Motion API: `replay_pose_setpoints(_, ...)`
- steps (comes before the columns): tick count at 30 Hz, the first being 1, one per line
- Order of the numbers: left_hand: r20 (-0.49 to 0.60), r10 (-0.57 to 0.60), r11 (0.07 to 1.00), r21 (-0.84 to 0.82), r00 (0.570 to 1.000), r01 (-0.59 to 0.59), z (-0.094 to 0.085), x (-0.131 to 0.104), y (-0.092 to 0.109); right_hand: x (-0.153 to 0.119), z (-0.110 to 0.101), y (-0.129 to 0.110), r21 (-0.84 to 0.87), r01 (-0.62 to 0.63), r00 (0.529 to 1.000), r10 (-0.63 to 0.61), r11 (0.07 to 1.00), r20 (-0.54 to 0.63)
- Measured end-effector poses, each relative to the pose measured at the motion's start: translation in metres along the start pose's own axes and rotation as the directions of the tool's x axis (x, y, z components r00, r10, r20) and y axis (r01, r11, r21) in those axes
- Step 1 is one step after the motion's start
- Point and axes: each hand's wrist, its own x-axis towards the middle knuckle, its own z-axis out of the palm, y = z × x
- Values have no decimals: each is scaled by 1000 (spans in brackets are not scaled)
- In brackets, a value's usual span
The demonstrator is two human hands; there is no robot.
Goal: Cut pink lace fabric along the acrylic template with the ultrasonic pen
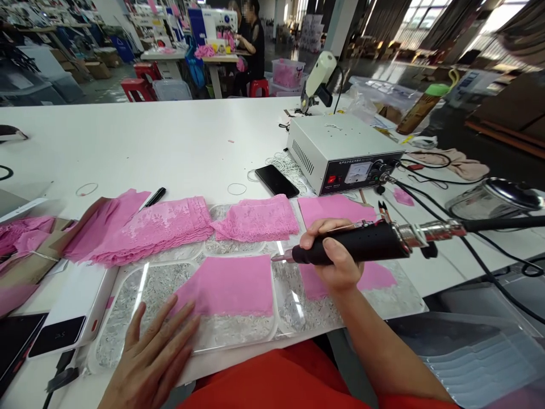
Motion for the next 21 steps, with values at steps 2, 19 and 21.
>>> replay_pose_setpoints(2, 36, 39, 999, -11, 999, -38, 2, 1, 9, -3, -3, -2, 8, -22, 1000, 22, 1000, 18)
replay_pose_setpoints(19, 139, 149, 988, 20, 979, -153, 14, 11, 22, -9, -4, -1, 65, -49, 993, 42, 997, 113)
replay_pose_setpoints(21, 129, 138, 990, 15, 982, -141, 16, 10, 22, -8, -4, -2, 75, -53, 992, 44, 996, 118)
